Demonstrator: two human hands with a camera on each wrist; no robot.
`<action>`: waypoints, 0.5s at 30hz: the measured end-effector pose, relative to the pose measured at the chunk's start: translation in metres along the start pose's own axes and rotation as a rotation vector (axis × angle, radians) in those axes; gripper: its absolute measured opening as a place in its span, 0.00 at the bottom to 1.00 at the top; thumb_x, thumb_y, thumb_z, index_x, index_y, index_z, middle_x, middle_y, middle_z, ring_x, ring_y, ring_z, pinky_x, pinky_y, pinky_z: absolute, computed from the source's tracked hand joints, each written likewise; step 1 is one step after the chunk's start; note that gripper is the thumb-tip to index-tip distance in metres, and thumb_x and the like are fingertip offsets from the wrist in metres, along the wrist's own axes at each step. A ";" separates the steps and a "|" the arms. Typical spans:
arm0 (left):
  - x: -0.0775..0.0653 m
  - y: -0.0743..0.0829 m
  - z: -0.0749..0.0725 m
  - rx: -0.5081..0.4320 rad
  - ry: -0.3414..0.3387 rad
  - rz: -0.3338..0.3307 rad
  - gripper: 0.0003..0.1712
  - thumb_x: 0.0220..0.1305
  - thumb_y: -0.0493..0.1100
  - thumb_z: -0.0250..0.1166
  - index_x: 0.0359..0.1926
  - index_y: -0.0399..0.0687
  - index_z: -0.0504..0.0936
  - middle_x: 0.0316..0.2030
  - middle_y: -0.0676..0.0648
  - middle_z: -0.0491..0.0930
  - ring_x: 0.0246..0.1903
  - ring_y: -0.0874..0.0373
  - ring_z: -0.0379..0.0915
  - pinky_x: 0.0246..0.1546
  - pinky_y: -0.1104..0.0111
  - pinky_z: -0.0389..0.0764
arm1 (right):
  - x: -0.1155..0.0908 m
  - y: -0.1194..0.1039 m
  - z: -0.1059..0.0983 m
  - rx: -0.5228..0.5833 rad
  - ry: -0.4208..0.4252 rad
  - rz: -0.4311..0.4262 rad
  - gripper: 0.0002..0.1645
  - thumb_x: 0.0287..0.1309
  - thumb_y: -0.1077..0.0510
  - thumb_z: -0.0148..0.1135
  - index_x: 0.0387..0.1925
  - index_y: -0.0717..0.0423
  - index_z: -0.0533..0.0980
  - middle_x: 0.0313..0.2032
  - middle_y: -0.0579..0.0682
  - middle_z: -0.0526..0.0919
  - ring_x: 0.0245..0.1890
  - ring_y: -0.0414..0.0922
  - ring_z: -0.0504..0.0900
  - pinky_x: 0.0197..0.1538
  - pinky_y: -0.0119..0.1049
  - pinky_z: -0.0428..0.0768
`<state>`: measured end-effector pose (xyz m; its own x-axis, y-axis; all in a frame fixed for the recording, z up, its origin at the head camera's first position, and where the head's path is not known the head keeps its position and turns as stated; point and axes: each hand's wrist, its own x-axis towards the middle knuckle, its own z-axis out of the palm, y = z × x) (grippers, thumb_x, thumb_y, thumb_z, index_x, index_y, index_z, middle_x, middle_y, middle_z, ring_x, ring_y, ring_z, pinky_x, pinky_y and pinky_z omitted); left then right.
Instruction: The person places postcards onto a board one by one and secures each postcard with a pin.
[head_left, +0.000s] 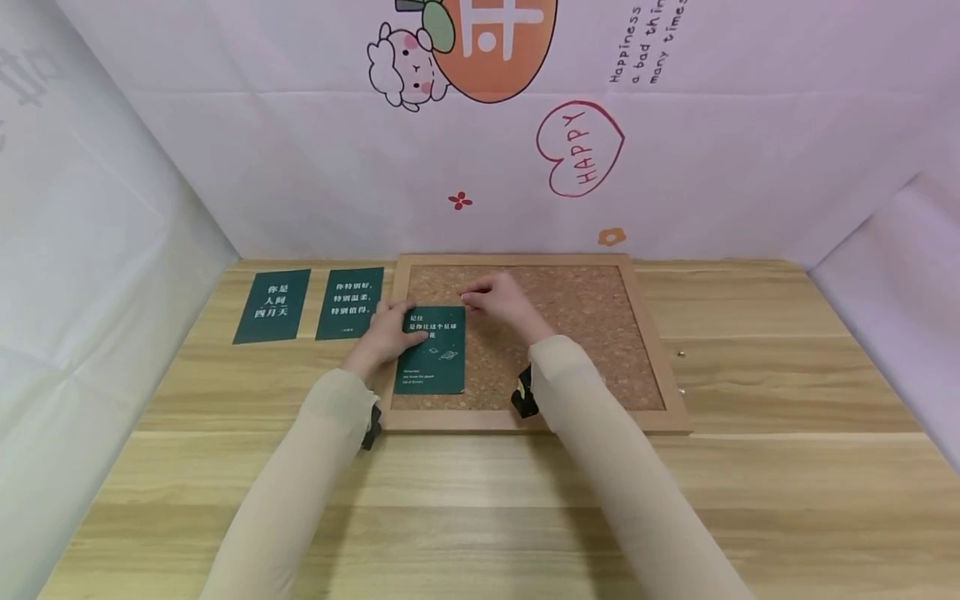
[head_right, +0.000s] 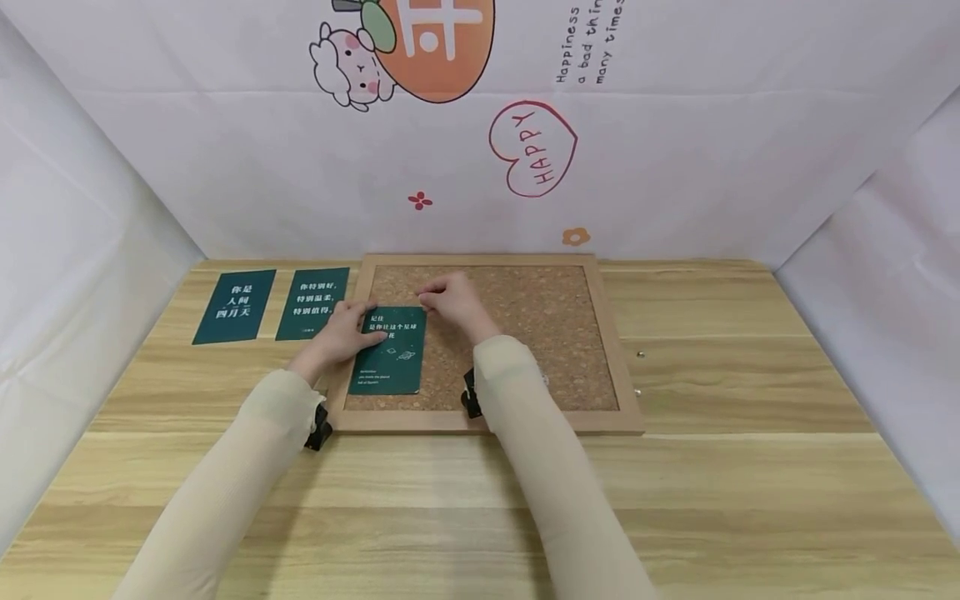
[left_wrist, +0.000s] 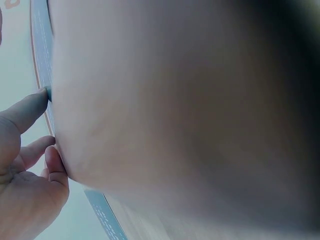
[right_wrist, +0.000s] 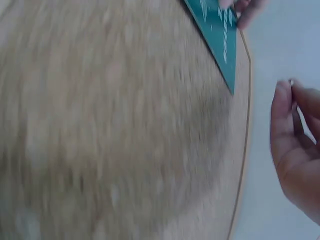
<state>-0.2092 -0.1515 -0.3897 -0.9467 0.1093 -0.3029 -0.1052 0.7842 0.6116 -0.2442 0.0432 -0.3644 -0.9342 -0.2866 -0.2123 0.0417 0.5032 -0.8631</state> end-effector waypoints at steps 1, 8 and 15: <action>0.000 0.000 0.000 0.001 0.000 0.000 0.39 0.68 0.46 0.59 0.74 0.41 0.52 0.69 0.32 0.48 0.67 0.38 0.50 0.67 0.49 0.59 | 0.001 0.000 0.004 0.025 0.008 0.011 0.18 0.68 0.61 0.53 0.54 0.64 0.77 0.50 0.61 0.82 0.46 0.51 0.81 0.54 0.42 0.80; 0.002 -0.002 0.000 0.016 0.003 0.005 0.39 0.68 0.46 0.59 0.73 0.40 0.53 0.69 0.32 0.48 0.67 0.37 0.49 0.68 0.48 0.57 | 0.006 -0.003 0.030 0.174 0.105 0.075 0.15 0.65 0.62 0.56 0.50 0.66 0.78 0.48 0.62 0.82 0.38 0.43 0.80 0.50 0.37 0.81; 0.002 -0.002 0.000 0.037 0.001 0.008 0.39 0.68 0.46 0.58 0.73 0.39 0.52 0.69 0.31 0.48 0.67 0.36 0.50 0.68 0.48 0.58 | 0.006 -0.007 0.047 0.254 0.178 0.108 0.12 0.64 0.63 0.58 0.45 0.66 0.80 0.45 0.61 0.83 0.32 0.39 0.78 0.42 0.33 0.80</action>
<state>-0.2107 -0.1526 -0.3914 -0.9478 0.1151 -0.2972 -0.0861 0.8052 0.5866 -0.2338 -0.0001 -0.3810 -0.9658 -0.0846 -0.2452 0.2104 0.2974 -0.9313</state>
